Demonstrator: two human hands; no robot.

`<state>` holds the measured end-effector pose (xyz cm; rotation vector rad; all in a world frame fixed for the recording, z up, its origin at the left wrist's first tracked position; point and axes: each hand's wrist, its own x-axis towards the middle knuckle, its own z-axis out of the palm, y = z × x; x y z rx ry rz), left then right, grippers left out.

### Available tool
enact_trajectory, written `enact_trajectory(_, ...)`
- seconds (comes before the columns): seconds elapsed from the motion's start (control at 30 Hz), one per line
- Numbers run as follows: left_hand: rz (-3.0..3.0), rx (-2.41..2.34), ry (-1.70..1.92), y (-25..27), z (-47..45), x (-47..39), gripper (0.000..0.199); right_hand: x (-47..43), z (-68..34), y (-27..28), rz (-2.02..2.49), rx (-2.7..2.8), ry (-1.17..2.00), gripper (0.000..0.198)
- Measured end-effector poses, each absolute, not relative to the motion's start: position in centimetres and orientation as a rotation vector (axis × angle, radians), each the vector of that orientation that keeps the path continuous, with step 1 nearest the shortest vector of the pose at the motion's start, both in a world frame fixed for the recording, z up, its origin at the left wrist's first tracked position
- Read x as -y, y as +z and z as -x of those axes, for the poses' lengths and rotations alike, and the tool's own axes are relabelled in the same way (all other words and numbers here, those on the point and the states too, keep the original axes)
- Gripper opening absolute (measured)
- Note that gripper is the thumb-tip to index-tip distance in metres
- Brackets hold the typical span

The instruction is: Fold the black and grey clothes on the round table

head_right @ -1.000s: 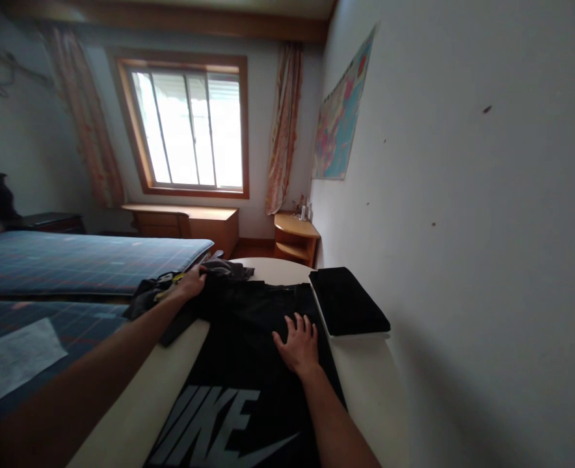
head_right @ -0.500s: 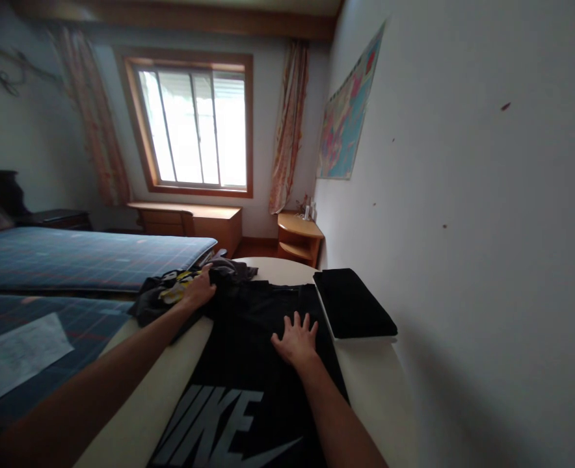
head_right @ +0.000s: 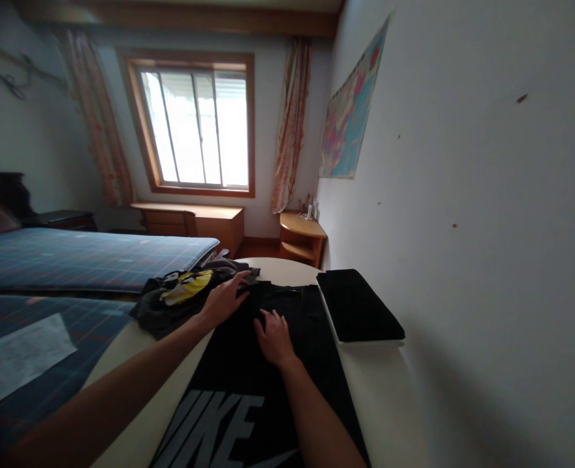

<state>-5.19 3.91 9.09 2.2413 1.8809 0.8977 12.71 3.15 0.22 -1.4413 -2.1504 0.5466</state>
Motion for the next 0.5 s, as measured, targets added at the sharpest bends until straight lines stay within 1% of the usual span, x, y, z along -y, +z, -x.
enact_trajectory(0.13, -2.363, -1.718, 0.779, 6.5, 4.4, -1.4, 0.068, -3.9, -13.2, 0.1, 1.373, 1.885, 0.689, 0.053)
enact_trajectory(0.3, -2.326, -1.826, 0.850, 1.9, 5.7, 0.8, 0.076, -3.9, -13.1, 0.1, 1.338, 1.896, 0.633, 0.049)
enact_trajectory(0.4, -2.242, -1.885, 0.954, 0.1, 7.1, 1.3, 0.066, -3.8, -13.0, 0.2, 1.319, 1.913, 0.614, 0.048)
enact_trajectory(0.5, -2.146, -1.892, 0.986, -0.4, 8.1, 1.3, 0.053, -4.0, -13.2, 0.3, 1.311, 1.869, 0.667, 0.052)
